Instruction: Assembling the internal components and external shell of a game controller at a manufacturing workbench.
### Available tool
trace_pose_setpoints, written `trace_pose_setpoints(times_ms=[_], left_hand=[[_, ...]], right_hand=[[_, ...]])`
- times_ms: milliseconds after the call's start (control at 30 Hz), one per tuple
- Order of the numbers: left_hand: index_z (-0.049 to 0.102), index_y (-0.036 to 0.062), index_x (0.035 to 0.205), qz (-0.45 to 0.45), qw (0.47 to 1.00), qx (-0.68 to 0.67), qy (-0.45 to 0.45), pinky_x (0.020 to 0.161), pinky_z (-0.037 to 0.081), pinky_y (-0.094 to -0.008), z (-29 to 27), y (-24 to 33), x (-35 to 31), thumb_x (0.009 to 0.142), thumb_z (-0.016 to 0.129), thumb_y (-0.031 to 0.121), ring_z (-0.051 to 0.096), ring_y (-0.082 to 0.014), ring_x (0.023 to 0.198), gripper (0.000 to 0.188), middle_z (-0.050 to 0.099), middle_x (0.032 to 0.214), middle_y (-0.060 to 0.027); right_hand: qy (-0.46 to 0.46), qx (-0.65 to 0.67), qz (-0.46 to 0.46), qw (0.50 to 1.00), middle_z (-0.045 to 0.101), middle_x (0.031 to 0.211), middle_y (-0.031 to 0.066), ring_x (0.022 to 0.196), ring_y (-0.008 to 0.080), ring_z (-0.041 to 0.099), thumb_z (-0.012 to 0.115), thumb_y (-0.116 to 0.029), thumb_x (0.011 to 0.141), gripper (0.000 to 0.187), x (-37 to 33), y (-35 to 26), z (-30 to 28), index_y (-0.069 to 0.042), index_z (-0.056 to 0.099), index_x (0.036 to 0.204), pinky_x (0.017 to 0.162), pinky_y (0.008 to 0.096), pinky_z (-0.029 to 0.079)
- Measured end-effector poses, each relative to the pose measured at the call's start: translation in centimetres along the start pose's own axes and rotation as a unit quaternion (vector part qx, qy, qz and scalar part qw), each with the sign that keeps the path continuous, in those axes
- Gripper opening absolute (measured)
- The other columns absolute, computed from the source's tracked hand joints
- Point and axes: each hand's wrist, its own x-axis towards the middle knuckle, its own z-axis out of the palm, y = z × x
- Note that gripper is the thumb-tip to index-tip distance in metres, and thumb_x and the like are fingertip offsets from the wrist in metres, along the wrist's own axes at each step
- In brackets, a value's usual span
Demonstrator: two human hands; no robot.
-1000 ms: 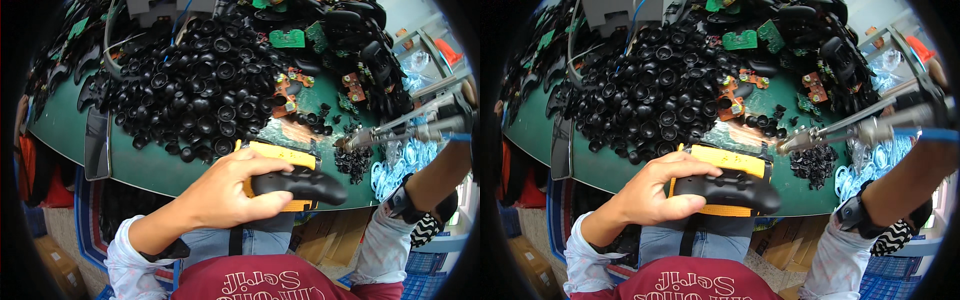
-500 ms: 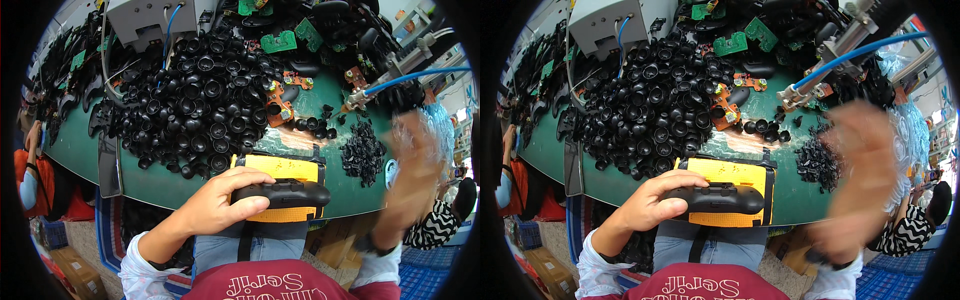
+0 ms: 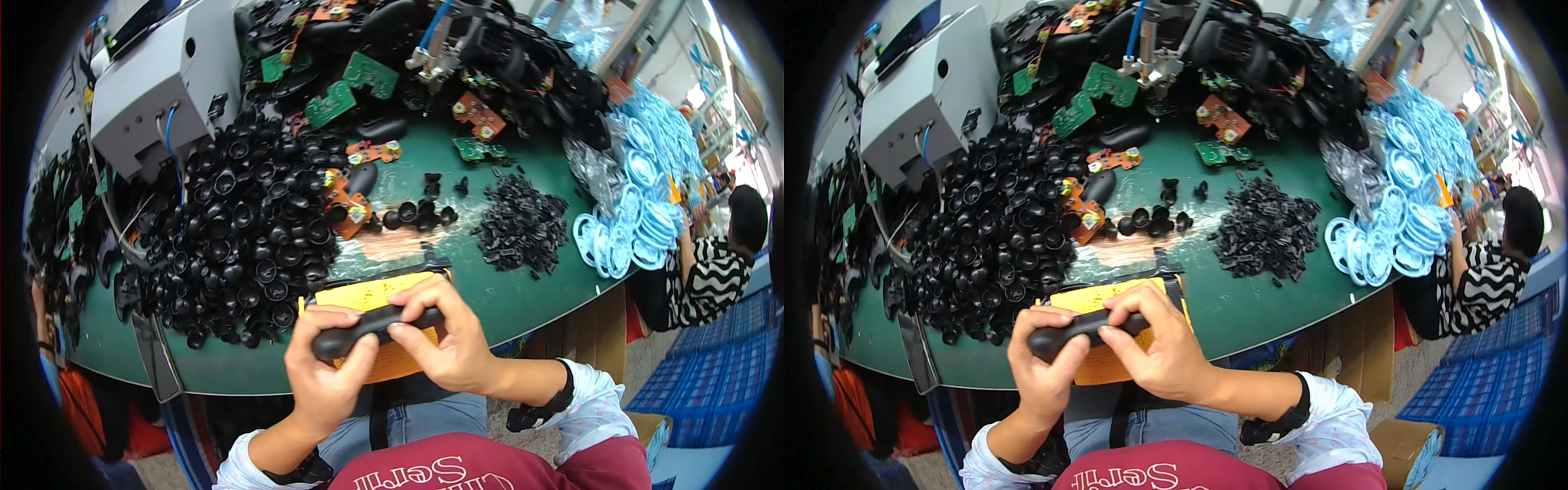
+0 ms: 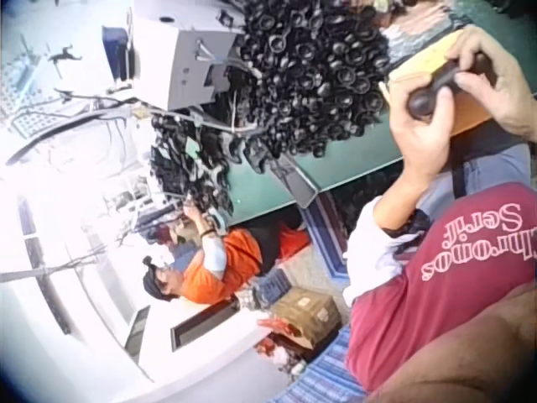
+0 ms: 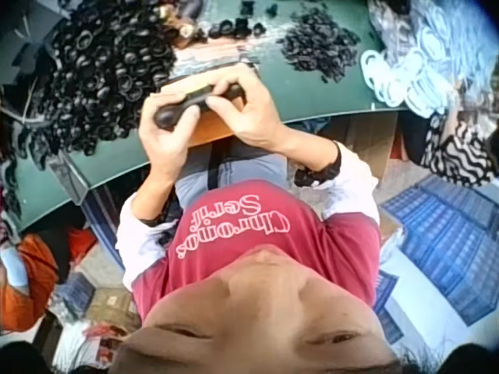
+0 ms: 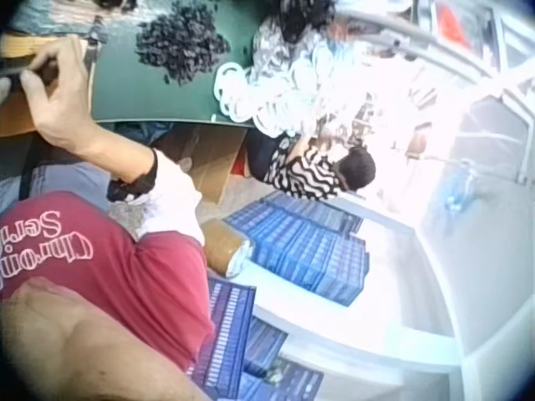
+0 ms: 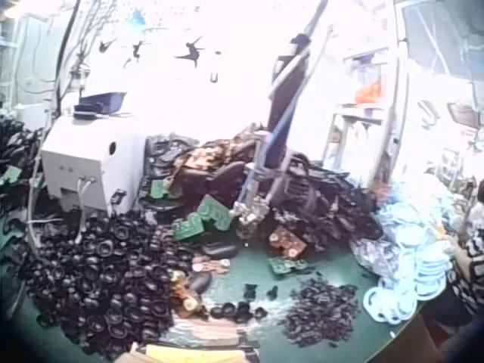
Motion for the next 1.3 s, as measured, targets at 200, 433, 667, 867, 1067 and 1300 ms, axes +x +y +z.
trace_pose_setpoints(times_ms=[200,433,667,867,1067,1300], left_hand=[[0.062,0.0019,0.101,0.081,0.937,0.196,-0.278,0.082,0.052,-0.0369,-10.9,7.9,3.2,0.073,0.078,0.007,0.066,-0.0287,0.090,0.033,0.068,0.098,-0.0174],[0.071,0.0094,0.115,-0.139,0.802,0.243,-0.527,0.098,0.047,-0.0463,-15.5,5.9,1.3,0.079,0.078,0.043,0.064,-0.0303,0.113,0.050,0.069,0.120,-0.0140],[0.068,0.0061,0.118,-0.168,0.836,0.199,-0.482,0.094,0.052,-0.0363,-13.8,4.3,1.3,0.084,0.076,0.034,0.065,-0.0308,0.110,0.045,0.067,0.121,-0.0161],[0.069,0.0011,0.115,-0.171,0.881,0.132,-0.421,0.094,0.051,-0.0372,-13.6,4.3,2.4,0.082,0.079,0.017,0.065,-0.0306,0.110,0.039,0.068,0.119,-0.0177],[0.069,-0.0002,0.114,-0.160,0.869,0.133,-0.449,0.094,0.051,-0.0372,-10.5,4.3,3.9,0.082,0.078,0.015,0.066,-0.0300,0.110,0.036,0.068,0.118,-0.0165],[0.071,-0.0010,0.108,-0.101,0.888,0.089,-0.439,0.092,0.052,-0.0357,-6.7,5.2,4.2,0.083,0.076,0.010,0.067,-0.0283,0.107,0.027,0.070,0.112,-0.0157]], right_hand=[[-0.185,-0.089,-0.110,0.972,0.060,0.123,0.0166,0.114,0.0325,0.059,0.078,-0.019,0.084,0.044,2.0,-3.9,-8.1,-0.003,0.060,0.120,0.098,0.0396,0.046],[0.090,-0.364,-0.038,0.926,0.070,0.099,0.0117,0.090,0.0193,0.069,0.062,-0.001,0.088,0.019,12.0,2.1,-19.3,0.000,0.066,0.107,0.082,0.0296,0.053],[-0.111,-0.619,-0.156,0.761,0.066,0.093,0.0160,0.091,0.0325,0.062,0.077,-0.015,0.067,0.029,17.7,12.3,-19.0,-0.002,0.065,0.090,0.082,0.0428,0.051],[0.044,-0.276,-0.077,0.957,0.072,0.095,0.0096,0.084,0.0157,0.067,0.061,-0.009,0.090,0.020,20.1,9.4,-23.4,0.003,0.067,0.106,0.075,0.0274,0.052],[0.138,-0.210,-0.016,0.968,0.069,0.095,0.0041,0.085,0.0076,0.064,0.055,-0.002,0.090,0.023,16.7,-1.5,-22.2,0.005,0.064,0.110,0.078,0.0237,0.052],[-0.045,-0.115,0.057,0.991,0.071,0.092,0.0077,0.079,0.0081,0.067,0.060,-0.004,0.088,0.028,11.2,-6.6,-20.7,0.003,0.061,0.116,0.068,0.0227,0.054]])
